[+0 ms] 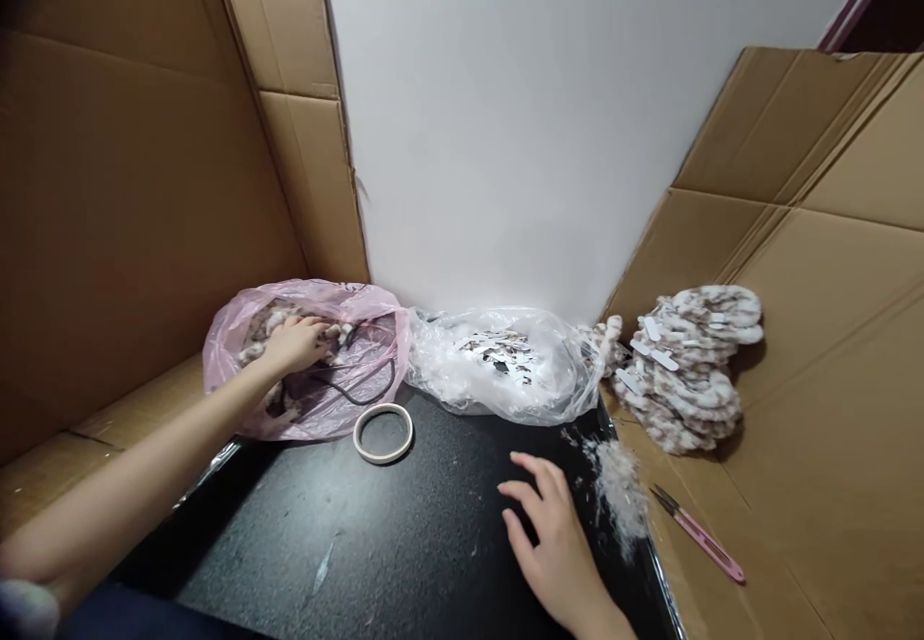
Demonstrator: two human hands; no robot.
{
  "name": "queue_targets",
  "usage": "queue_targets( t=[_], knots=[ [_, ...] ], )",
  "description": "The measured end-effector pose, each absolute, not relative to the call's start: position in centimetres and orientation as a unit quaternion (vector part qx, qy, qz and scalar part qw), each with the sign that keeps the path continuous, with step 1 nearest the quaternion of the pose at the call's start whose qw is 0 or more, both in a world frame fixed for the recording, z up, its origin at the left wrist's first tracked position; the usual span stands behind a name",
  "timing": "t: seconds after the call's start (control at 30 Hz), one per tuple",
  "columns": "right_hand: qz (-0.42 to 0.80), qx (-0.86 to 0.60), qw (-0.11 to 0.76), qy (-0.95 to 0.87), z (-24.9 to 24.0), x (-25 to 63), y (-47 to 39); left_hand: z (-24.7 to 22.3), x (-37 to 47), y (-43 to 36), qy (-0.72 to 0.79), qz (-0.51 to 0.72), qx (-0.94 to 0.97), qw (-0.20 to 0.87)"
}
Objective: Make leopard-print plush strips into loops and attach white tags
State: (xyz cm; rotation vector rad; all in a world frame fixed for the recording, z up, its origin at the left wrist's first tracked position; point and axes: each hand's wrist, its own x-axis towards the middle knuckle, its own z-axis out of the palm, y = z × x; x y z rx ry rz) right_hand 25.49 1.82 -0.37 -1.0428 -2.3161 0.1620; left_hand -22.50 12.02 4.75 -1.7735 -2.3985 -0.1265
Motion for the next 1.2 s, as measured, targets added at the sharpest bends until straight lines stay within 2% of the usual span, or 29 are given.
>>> queue_targets(
  t=[0.13,0.33,0.5,0.67,1.03,1.13,1.2],
  knots=[
    [0.126,-0.390,0.286,-0.866,-2.5,24.2,1.3,4.6,-21.5,15.1,-0.804,-0.030,-0.591,0.064],
    [0.130,-0.414,0.329,-0.839,-3.2,24.1,2.3,4.6,-18.9,19.1,-0.821,-0.056,-0.567,0.047],
    [0.129,-0.420,0.351,-0.827,-3.1,23.7,2.4,8.2,-19.4,21.0,-0.824,-0.088,-0.560,0.000],
    [0.147,-0.409,0.347,-0.831,-2.9,23.5,2.7,13.4,-21.9,19.5,-0.818,-0.133,-0.560,-0.005],
    [0.153,-0.404,0.356,-0.829,-2.4,23.5,2.4,21.0,-21.8,13.0,-0.733,-0.354,-0.580,0.036],
    [0.157,-0.403,0.351,-0.831,-2.6,23.6,2.6,22.0,-21.3,12.2,-0.732,-0.319,-0.602,0.008],
    [0.157,-0.404,0.347,-0.832,-2.7,23.6,2.6,21.9,-21.4,11.7,-0.737,-0.252,-0.624,-0.064]
  ],
)
